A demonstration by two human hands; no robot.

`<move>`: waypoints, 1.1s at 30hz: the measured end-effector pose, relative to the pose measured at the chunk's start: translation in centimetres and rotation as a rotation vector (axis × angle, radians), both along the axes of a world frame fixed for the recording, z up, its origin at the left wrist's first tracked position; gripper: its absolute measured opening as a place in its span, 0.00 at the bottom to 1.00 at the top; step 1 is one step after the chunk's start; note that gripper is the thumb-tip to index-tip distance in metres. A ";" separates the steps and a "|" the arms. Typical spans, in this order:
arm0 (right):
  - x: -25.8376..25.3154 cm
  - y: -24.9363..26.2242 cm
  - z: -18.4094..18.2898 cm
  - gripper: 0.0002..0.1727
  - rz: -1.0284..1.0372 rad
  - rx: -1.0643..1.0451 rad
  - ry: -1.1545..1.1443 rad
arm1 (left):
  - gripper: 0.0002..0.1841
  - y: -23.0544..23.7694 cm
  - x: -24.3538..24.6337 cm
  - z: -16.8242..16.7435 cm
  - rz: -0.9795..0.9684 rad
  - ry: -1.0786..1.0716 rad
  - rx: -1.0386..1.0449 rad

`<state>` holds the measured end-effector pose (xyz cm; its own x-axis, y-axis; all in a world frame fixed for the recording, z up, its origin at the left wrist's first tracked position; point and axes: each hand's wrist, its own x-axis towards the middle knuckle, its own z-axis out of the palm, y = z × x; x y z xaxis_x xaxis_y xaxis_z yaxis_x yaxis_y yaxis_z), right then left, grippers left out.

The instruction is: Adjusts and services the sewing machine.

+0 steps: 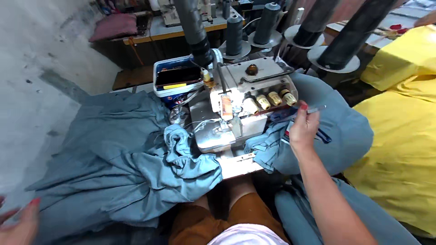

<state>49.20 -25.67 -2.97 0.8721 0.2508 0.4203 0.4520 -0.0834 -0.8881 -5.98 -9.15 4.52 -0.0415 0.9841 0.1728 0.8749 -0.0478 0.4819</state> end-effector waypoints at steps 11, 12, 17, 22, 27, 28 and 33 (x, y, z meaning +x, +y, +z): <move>3.1 -3.1 0.9 0.30 0.028 -0.119 0.023 | 0.27 10.5 26.3 -3.2 -0.794 -0.067 -0.248; 3.7 -3.5 1.0 0.28 0.044 -0.138 0.010 | 0.24 10.4 27.1 -2.5 -0.807 -0.096 -0.347; 8.1 -3.1 1.2 0.22 0.219 -0.185 0.174 | 0.13 11.5 27.2 -0.2 -0.694 -0.374 -0.557; 11.6 -0.6 0.2 0.21 0.540 -0.043 0.409 | 0.14 3.9 28.4 3.4 -0.607 -0.903 -0.540; 11.9 0.7 0.5 0.25 0.702 -0.004 0.531 | 0.25 -3.6 32.5 -1.8 -0.618 -0.817 -0.111; 11.9 0.8 0.7 0.26 0.722 -0.014 0.523 | 0.27 -4.2 32.8 -2.5 -0.610 -0.706 -0.094; 13.7 0.9 1.2 0.22 0.804 -0.164 0.467 | 0.22 -4.5 32.2 -4.5 -0.832 -0.036 -0.042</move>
